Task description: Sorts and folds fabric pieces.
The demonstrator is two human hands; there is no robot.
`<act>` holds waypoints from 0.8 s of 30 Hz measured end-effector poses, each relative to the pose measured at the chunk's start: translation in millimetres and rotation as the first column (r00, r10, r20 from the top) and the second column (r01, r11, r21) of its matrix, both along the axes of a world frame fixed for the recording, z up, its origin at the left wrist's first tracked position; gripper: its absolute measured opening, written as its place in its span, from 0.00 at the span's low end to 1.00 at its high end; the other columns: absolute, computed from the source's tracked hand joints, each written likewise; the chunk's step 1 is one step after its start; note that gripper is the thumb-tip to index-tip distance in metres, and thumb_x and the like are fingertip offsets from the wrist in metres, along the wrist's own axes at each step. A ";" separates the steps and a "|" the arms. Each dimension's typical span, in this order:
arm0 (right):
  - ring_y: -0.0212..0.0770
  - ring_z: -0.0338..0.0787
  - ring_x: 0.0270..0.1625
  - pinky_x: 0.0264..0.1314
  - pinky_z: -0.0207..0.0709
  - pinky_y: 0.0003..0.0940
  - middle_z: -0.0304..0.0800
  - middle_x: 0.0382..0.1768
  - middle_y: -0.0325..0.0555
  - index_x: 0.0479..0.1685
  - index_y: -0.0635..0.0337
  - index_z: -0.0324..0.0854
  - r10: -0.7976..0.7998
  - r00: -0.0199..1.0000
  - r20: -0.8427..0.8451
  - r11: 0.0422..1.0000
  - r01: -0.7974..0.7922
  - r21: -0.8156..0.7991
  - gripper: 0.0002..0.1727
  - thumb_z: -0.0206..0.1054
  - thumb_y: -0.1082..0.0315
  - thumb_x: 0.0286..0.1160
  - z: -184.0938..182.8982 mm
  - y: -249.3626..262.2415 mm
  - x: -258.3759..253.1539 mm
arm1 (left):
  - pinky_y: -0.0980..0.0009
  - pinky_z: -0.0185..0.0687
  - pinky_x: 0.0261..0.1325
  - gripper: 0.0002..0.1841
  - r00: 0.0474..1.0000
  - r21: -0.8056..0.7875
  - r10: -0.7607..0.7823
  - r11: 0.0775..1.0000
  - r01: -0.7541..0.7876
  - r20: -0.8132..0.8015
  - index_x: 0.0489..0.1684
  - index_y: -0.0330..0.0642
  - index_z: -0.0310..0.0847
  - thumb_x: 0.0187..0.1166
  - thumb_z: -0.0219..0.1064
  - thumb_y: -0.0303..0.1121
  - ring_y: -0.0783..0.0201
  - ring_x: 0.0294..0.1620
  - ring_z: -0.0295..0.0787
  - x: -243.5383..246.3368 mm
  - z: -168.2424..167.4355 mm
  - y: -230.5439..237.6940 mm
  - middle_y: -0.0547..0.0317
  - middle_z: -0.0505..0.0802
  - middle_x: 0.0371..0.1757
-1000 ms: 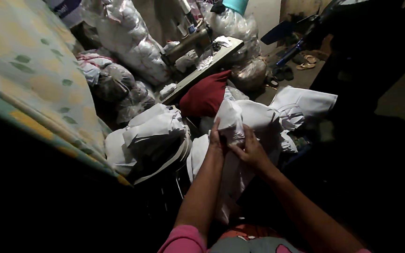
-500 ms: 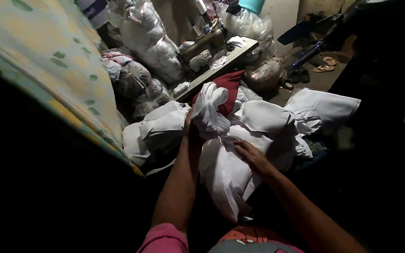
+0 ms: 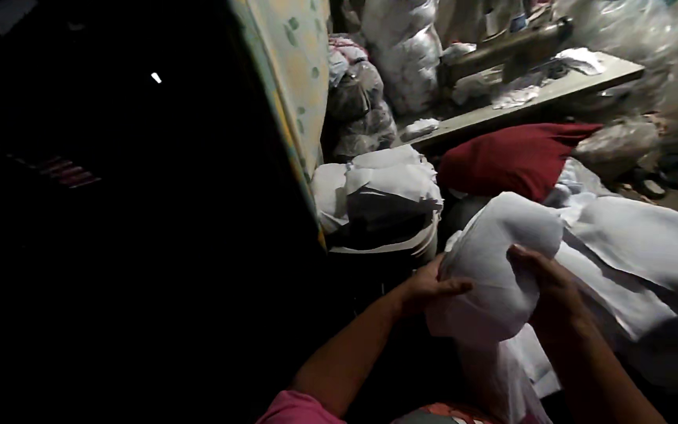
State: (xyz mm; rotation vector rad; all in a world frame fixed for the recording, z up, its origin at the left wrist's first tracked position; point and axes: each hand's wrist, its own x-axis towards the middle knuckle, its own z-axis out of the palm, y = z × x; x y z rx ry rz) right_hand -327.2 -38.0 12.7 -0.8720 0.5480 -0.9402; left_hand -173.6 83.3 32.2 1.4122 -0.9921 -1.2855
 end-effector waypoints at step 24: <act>0.41 0.95 0.47 0.50 0.91 0.40 0.88 0.56 0.43 0.76 0.61 0.64 0.038 0.781 -0.623 0.996 0.021 0.087 0.22 0.44 0.61 0.90 -42.1 25.0 -49.3 | 0.39 0.77 0.72 0.39 0.545 0.061 0.821 0.543 -0.838 0.172 0.85 0.41 0.64 0.79 0.69 0.56 0.44 0.75 0.79 401.5 -50.2 -40.9 0.39 0.81 0.76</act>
